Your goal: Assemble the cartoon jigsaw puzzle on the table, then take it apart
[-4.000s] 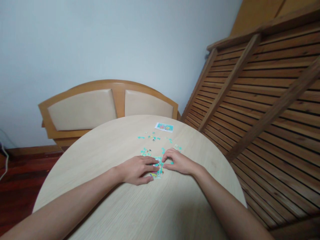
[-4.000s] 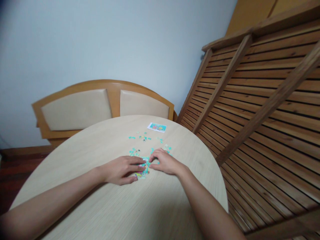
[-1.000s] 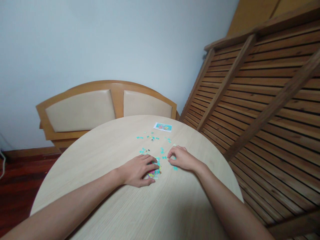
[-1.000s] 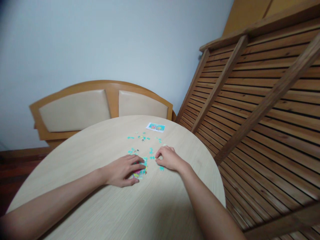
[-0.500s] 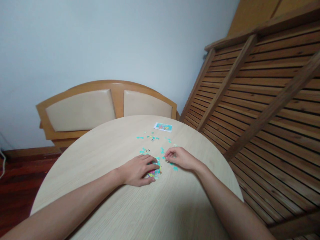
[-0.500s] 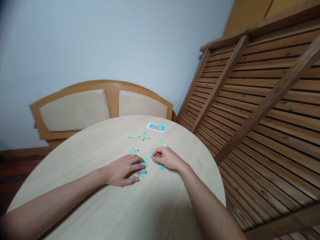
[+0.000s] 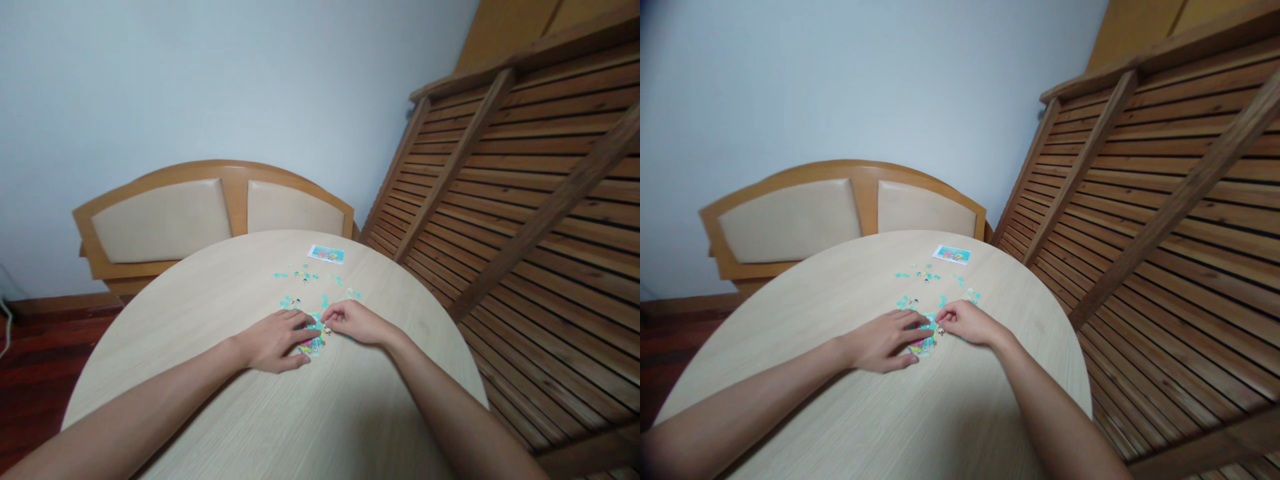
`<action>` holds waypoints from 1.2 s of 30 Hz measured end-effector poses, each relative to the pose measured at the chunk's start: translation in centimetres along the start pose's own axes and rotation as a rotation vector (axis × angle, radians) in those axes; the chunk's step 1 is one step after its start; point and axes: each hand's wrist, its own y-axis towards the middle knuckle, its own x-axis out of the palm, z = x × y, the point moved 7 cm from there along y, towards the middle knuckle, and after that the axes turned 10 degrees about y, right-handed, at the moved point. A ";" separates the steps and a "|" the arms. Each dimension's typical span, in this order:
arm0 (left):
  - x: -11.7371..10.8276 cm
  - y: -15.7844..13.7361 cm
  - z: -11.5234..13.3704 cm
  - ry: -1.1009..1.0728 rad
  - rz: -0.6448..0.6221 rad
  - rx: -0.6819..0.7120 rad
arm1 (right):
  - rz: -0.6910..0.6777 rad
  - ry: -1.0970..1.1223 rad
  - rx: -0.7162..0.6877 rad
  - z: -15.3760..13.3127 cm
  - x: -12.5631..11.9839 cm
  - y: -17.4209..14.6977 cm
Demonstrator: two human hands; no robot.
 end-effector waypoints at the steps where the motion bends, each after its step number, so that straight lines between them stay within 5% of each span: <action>1: 0.0 0.0 0.0 -0.001 0.001 0.001 | -0.001 0.001 0.006 0.1 0.0 0.0; 31: -0.2 0.0 0.1 -0.005 0.012 0.006 | 0.058 -0.280 -0.094 -1.5 0.5 -0.3; 36: -0.3 0.0 0.1 -0.001 0.007 0.008 | 0.074 -0.224 -0.087 -1.5 -1.1 -0.7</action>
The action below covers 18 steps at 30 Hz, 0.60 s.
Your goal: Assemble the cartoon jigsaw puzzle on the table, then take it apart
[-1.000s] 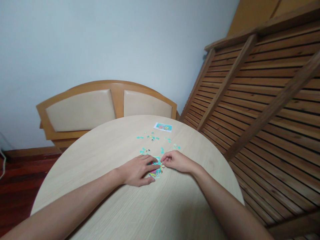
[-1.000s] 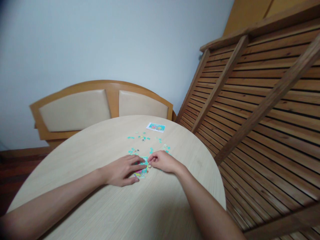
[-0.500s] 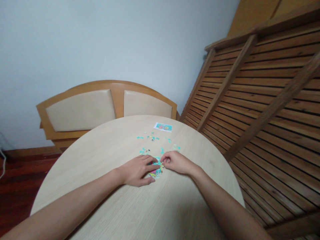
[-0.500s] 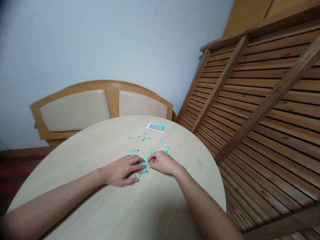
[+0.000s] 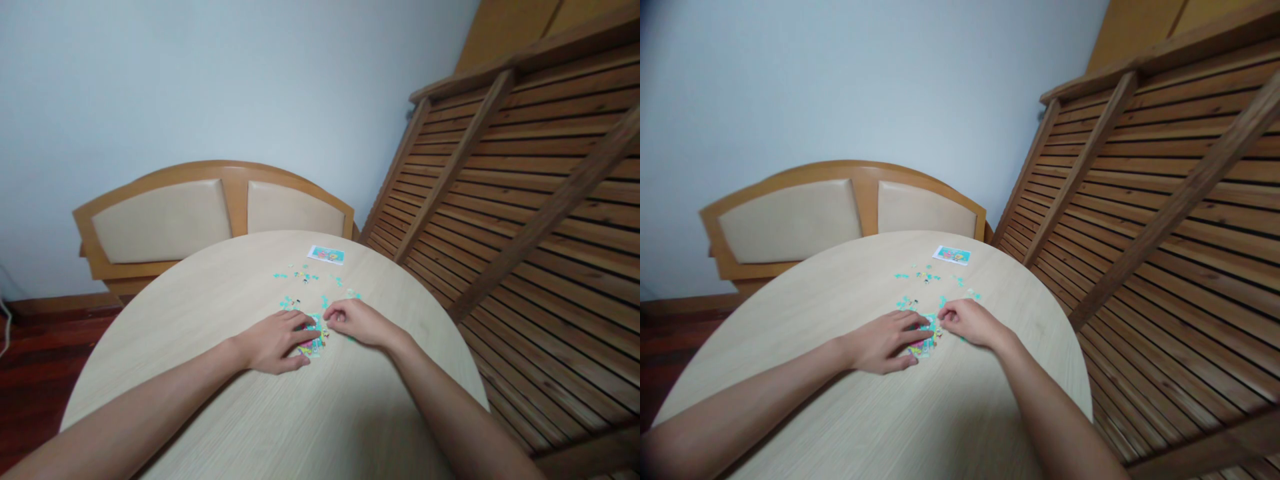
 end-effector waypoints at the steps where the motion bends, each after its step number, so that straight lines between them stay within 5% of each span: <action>1: 0.0 0.0 0.0 0.000 0.000 0.003 | 0.029 0.000 0.007 0.3 -0.9 -0.2; 8: 0.2 0.0 -0.1 -0.006 -0.009 0.009 | 0.180 -0.102 0.131 4.9 -6.6 -1.8; 18: 0.2 -0.1 0.0 -0.012 -0.004 0.012 | 0.071 -0.070 0.222 6.8 -5.6 -1.8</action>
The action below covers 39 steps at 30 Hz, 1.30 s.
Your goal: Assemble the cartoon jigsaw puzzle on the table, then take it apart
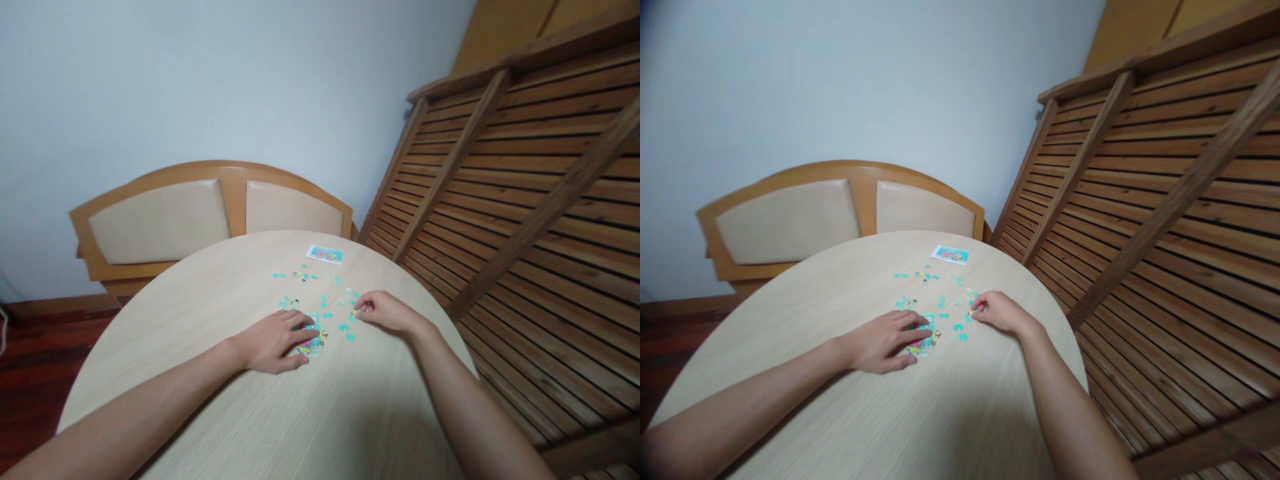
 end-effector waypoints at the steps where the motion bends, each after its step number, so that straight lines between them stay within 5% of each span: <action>1: 0.0 0.0 0.0 -0.001 0.005 0.000 | -0.001 -0.006 0.001 0.0 0.1 0.0; 39: 0.0 0.0 0.0 0.001 -0.001 0.003 | -0.033 -0.059 0.042 -1.1 -0.1 -0.7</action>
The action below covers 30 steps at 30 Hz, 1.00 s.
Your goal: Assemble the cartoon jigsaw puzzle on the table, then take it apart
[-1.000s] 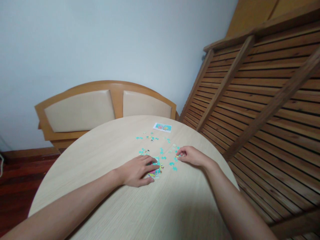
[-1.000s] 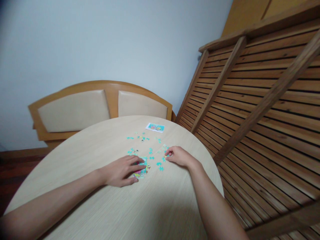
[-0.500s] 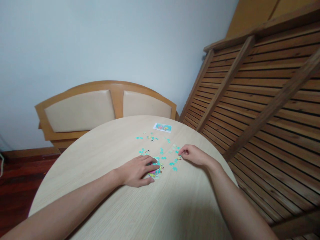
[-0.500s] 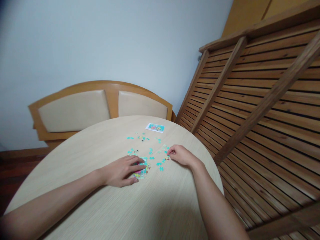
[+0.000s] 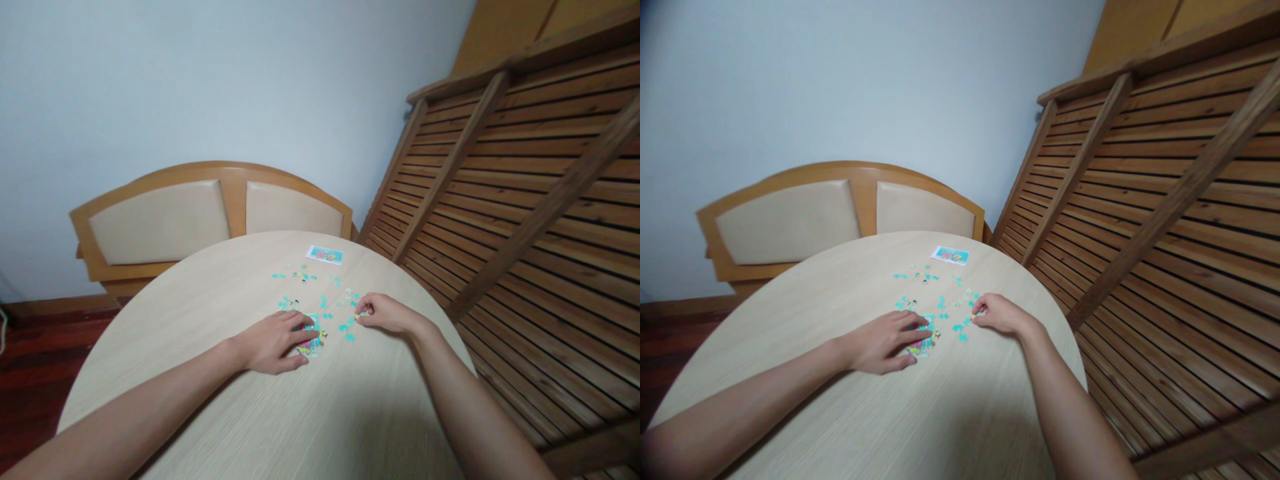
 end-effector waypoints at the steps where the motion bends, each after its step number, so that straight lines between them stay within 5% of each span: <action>1: 0.0 0.0 0.0 0.002 -0.003 -0.002 | 0.000 0.004 0.003 0.0 0.0 0.0; 13: -0.2 0.1 -0.1 0.018 -0.002 -0.043 | -0.086 0.252 -0.012 -0.5 1.1 -0.1; 22: 0.2 -0.1 -0.3 0.014 0.013 -0.040 | -0.182 0.355 -0.085 -5.0 3.5 -0.3; 30: 0.5 -0.1 -0.4 0.032 -0.016 -0.051 | -0.042 0.354 0.014 -4.6 5.0 0.9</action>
